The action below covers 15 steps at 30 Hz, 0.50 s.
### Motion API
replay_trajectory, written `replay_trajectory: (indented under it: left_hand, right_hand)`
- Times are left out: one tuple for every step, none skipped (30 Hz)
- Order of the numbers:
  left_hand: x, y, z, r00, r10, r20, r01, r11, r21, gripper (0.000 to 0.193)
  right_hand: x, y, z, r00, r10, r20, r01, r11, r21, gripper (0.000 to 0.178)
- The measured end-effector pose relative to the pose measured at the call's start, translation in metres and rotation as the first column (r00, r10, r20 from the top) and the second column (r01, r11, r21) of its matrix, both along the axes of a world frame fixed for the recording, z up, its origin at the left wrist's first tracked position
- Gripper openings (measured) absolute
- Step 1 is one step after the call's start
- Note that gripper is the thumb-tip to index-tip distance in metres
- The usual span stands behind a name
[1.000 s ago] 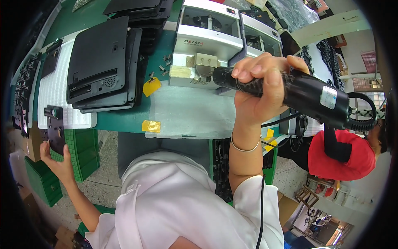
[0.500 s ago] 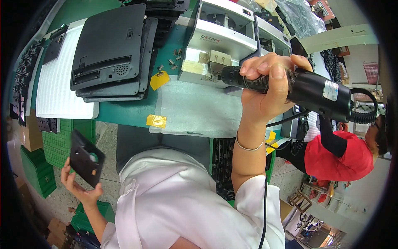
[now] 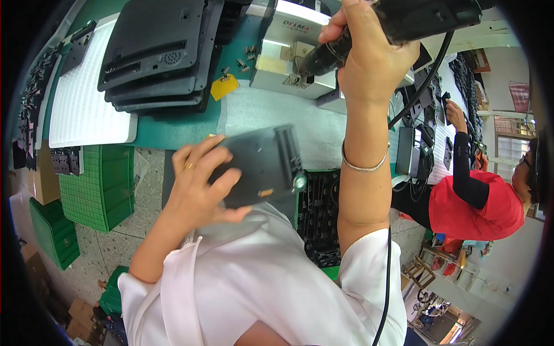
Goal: The person drives screws into black plastic electronic enclosures using an electric screwdriver.
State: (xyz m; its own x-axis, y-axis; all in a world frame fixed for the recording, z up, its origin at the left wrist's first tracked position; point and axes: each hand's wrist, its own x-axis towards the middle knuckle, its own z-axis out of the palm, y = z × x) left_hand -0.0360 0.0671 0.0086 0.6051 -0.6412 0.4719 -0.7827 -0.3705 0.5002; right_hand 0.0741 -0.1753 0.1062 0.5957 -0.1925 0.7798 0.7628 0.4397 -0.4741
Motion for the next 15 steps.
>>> replay_trajectory:
  left_hand:
    - [0.006, -0.007, -0.001, 1.000, 0.004, -0.007, -0.004, 1.000, 0.001, 0.063]
    - [0.011, -0.013, -0.002, 1.000, -0.004, 0.000, 0.004, 0.999, 0.049, 0.064]
    - [0.017, -0.018, -0.002, 1.000, -0.027, 0.014, 0.026, 0.996, 0.090, 0.065]
    - [0.022, -0.021, -0.003, 0.999, -0.035, 0.009, 0.035, 0.996, 0.086, 0.065]
    - [0.026, -0.024, -0.004, 0.999, -0.043, -0.013, 0.044, 0.994, 0.104, 0.065]
    - [0.030, -0.028, -0.004, 0.998, -0.054, -0.036, 0.058, 0.991, 0.124, 0.064]
    - [0.033, -0.027, -0.005, 0.998, -0.050, -0.036, 0.055, 0.989, 0.141, 0.062]
    - [0.035, -0.026, -0.006, 0.998, -0.045, -0.048, 0.052, 0.988, 0.143, 0.062]
    - [0.038, -0.027, -0.007, 0.998, -0.043, -0.050, 0.050, 0.985, 0.164, 0.061]
    - [0.039, -0.027, -0.008, 0.998, -0.038, -0.052, 0.047, 0.982, 0.184, 0.060]
    - [0.039, -0.027, -0.009, 0.997, -0.038, -0.064, 0.049, 0.982, 0.183, 0.060]
    - [0.038, -0.028, -0.010, 0.997, -0.030, -0.065, 0.040, 0.985, 0.170, 0.060]
    - [0.037, -0.028, -0.011, 0.998, -0.021, -0.067, 0.031, 0.987, 0.157, 0.059]
    - [0.035, -0.029, -0.012, 0.997, -0.022, -0.078, 0.034, 0.987, 0.155, 0.059]
    - [0.034, -0.028, -0.012, 0.999, -0.029, -0.021, 0.031, 0.991, 0.132, 0.058]
  right_hand:
    - [-0.009, 0.005, 0.009, 0.932, -0.292, -0.215, 0.264, 0.953, -0.150, 0.027]
    - [-0.017, 0.009, 0.014, 0.738, -0.567, -0.365, 0.457, 0.819, -0.347, 0.027]
    - [-0.023, 0.011, 0.018, 0.741, -0.548, -0.389, 0.448, 0.834, -0.321, 0.028]
    - [-0.029, 0.007, 0.015, 0.734, -0.555, -0.390, 0.453, 0.829, -0.327, 0.028]
    - [-0.037, -0.002, 0.009, 0.792, -0.514, -0.330, 0.436, 0.854, -0.284, 0.030]
    - [-0.045, -0.012, 0.005, 0.840, -0.472, -0.267, 0.417, 0.877, -0.240, 0.031]
    - [-0.055, -0.017, 0.002, 0.849, -0.452, -0.273, 0.388, 0.885, -0.259, 0.033]
    - [-0.067, -0.019, 0.001, 0.839, -0.454, -0.300, 0.386, 0.885, -0.260, 0.033]
    - [-0.077, -0.021, -0.002, 0.857, -0.408, -0.314, 0.367, 0.912, -0.182, 0.036]
    - [-0.086, -0.022, -0.005, 0.875, -0.358, -0.324, 0.344, 0.933, -0.103, 0.038]
    - [-0.095, -0.025, -0.009, 0.879, -0.340, -0.335, 0.323, 0.940, -0.107, 0.039]
    - [-0.105, -0.028, -0.013, 0.881, -0.321, -0.347, 0.302, 0.947, -0.111, 0.039]
    - [-0.112, -0.027, -0.015, 0.865, -0.344, -0.365, 0.315, 0.939, -0.138, 0.040]
    - [-0.116, -0.026, -0.018, 0.861, -0.345, -0.375, 0.314, 0.939, -0.143, 0.040]
    - [-0.120, -0.023, -0.020, 0.852, -0.361, -0.379, 0.329, 0.932, -0.149, 0.041]
